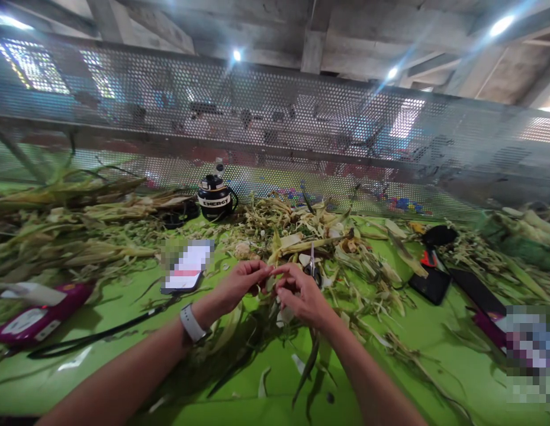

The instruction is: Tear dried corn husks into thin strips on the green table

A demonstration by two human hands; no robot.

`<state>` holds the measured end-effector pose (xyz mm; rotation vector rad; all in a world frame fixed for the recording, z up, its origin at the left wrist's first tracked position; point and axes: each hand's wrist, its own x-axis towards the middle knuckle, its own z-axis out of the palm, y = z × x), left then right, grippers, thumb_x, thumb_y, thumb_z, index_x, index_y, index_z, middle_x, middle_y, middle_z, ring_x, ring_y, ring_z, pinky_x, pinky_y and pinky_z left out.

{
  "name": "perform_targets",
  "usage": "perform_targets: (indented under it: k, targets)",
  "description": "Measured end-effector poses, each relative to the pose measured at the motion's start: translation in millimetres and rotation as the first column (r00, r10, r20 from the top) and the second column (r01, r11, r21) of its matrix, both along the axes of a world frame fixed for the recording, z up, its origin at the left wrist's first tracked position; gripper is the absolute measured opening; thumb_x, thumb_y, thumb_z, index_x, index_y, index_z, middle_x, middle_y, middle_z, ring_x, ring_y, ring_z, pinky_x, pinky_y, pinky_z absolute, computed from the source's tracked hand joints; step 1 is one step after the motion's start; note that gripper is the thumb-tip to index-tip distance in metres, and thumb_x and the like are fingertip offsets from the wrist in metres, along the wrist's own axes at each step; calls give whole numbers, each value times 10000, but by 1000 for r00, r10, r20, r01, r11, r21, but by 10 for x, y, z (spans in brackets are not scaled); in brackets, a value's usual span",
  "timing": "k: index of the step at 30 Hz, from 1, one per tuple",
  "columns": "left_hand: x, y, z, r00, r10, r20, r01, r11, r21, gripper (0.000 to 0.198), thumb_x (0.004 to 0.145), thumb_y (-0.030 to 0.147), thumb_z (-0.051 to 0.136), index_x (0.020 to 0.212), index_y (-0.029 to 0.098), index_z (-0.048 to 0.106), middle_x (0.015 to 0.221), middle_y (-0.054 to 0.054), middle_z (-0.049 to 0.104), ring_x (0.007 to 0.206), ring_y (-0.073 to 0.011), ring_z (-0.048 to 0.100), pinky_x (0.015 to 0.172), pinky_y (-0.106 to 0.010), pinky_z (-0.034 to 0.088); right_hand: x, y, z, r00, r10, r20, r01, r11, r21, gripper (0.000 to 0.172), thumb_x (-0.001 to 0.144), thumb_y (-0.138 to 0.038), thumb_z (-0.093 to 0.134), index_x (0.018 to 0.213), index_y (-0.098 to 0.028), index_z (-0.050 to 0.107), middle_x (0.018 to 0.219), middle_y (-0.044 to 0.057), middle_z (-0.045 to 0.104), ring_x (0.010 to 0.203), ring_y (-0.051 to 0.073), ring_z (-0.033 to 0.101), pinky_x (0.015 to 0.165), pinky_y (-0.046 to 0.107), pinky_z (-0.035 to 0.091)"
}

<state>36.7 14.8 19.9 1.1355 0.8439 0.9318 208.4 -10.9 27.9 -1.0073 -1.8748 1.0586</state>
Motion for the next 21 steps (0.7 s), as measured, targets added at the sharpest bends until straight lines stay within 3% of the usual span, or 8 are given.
perform_targets:
  k: [4, 6, 9, 12, 14, 17, 21]
  targets:
    - [-1, -15, 52, 999, 35, -32, -34, 999, 32, 390, 652, 514, 698, 639, 150, 559, 527, 39, 534, 458, -61, 452, 458, -184, 325, 50, 33, -28, 974, -74, 212, -14, 922, 387, 244, 775, -193, 581, 1014, -200, 628, 827, 41, 669, 660, 142, 588, 630, 275, 479]
    - [-6, -22, 64, 999, 41, -26, -40, 998, 41, 389, 656, 513, 696, 633, 147, 565, 545, 38, 540, 467, -56, 445, 465, -181, 331, 43, 57, -54, 979, -97, 177, 1, 879, 477, 176, 804, -223, 604, 971, -214, 660, 838, 49, 679, 698, 152, 607, 654, 280, 484]
    - [-11, -21, 49, 999, 31, -13, -31, 999, 42, 393, 670, 520, 683, 626, 142, 585, 574, 27, 560, 495, -57, 464, 477, -176, 344, 17, 85, -72, 994, -98, 51, 59, 861, 506, 98, 832, -277, 607, 863, -223, 683, 779, 44, 674, 737, 165, 618, 679, 296, 490]
    - [-7, -9, 12, 1000, -2, -12, 3, 999, 37, 402, 696, 534, 656, 651, 137, 618, 597, 2, 593, 537, -81, 524, 488, -181, 367, -7, 91, -71, 987, -156, -34, 155, 891, 426, 138, 819, -323, 619, 762, -204, 659, 719, 35, 640, 695, 161, 592, 645, 291, 481]
    - [-2, -4, -4, 999, -24, -23, 25, 999, 41, 411, 700, 542, 650, 668, 133, 639, 612, -15, 616, 556, -96, 550, 498, -189, 389, -22, 86, -75, 977, -204, -55, 211, 933, 290, 167, 800, -350, 631, 750, -190, 617, 686, 21, 609, 628, 141, 563, 582, 265, 465]
    - [2, -9, -2, 999, -44, -31, 46, 998, 53, 415, 696, 541, 656, 662, 127, 650, 612, -26, 629, 552, -101, 555, 504, -196, 415, -44, 73, -86, 966, -231, -112, 239, 969, 61, 237, 765, -371, 646, 877, -192, 537, 661, -14, 563, 549, 111, 522, 493, 227, 440]
    - [-8, -25, 23, 997, -71, 12, 71, 996, 52, 397, 707, 519, 657, 665, 125, 648, 626, -28, 634, 571, -109, 579, 503, -199, 436, -65, 55, -57, 959, -193, -208, 176, 980, -97, 394, 745, -369, 645, 1044, -206, 447, 652, -53, 513, 497, 83, 475, 440, 194, 423]
